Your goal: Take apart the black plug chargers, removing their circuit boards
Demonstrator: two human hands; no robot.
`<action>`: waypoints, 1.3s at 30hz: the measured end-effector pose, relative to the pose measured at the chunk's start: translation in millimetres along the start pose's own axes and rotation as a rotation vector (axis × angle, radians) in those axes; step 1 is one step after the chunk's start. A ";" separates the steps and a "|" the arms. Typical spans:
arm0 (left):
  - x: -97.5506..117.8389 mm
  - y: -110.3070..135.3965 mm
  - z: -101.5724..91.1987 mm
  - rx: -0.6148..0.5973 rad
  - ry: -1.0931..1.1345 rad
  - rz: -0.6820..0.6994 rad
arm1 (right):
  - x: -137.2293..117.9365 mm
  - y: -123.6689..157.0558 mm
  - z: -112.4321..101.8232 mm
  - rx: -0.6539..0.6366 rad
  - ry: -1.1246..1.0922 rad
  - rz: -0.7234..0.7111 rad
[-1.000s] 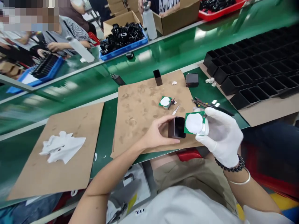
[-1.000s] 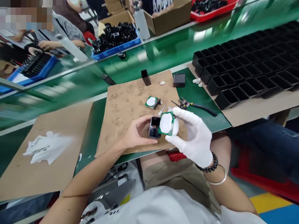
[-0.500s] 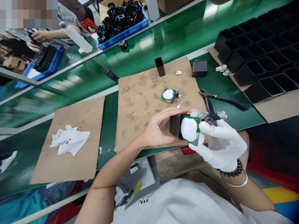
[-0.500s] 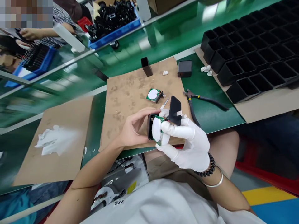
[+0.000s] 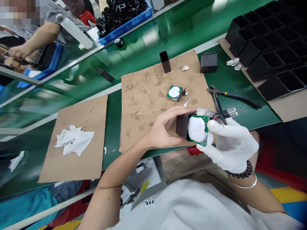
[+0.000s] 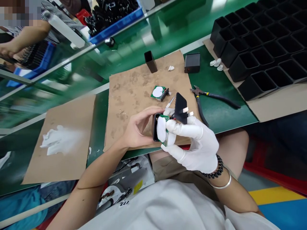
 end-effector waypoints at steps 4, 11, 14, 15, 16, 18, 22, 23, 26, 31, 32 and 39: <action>0.4 0.4 -0.3 -0.012 -0.009 -0.014 | -3.8 -1.4 1.2 0.039 0.088 -0.087; 1.8 -0.3 -1.1 -0.024 -0.021 -0.011 | -3.9 -0.1 1.6 0.038 0.111 -0.087; 1.6 0.1 -1.4 -0.019 -0.028 -0.032 | -5.5 -1.2 1.8 0.053 0.118 -0.106; 1.3 0.6 -1.7 -0.017 -0.028 -0.039 | -6.2 -2.2 2.1 0.044 0.117 -0.102; 0.7 1.2 -2.0 -0.016 -0.027 -0.047 | -7.4 -3.5 2.6 0.025 0.110 -0.101; -0.6 2.5 -2.9 -0.014 -0.022 -0.056 | -9.9 -6.1 4.0 -0.033 0.086 -0.090; -2.1 4.4 -3.9 -0.025 -0.014 -0.058 | -12.3 -6.7 4.6 -0.064 0.087 -0.119; -2.1 4.8 -3.9 -0.031 -0.009 -0.052 | -11.5 -5.6 4.8 -0.069 0.092 -0.123; -2.5 6.3 -4.2 -0.047 0.012 -0.030 | -8.6 -1.7 5.3 -0.089 0.119 -0.143; -4.6 10.2 -3.0 -0.038 0.029 -0.061 | -15.2 -7.0 4.0 -0.075 0.284 -0.176; -4.6 10.8 -1.6 -0.034 0.029 -0.086 | -17.1 -9.5 4.4 -0.094 0.338 -0.160; -6.5 14.0 9.9 0.044 0.029 -0.358 | -17.9 -16.2 -1.7 -0.288 0.359 0.048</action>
Point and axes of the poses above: each hand's wrist, its own y-axis away from the middle knuckle, its own z-axis out of the palm, x = y × z, the point moved 3 cm from there along -y, towards the middle knuckle, and after that the axes turned 3 degrees about -x, right-handed, at the moved point
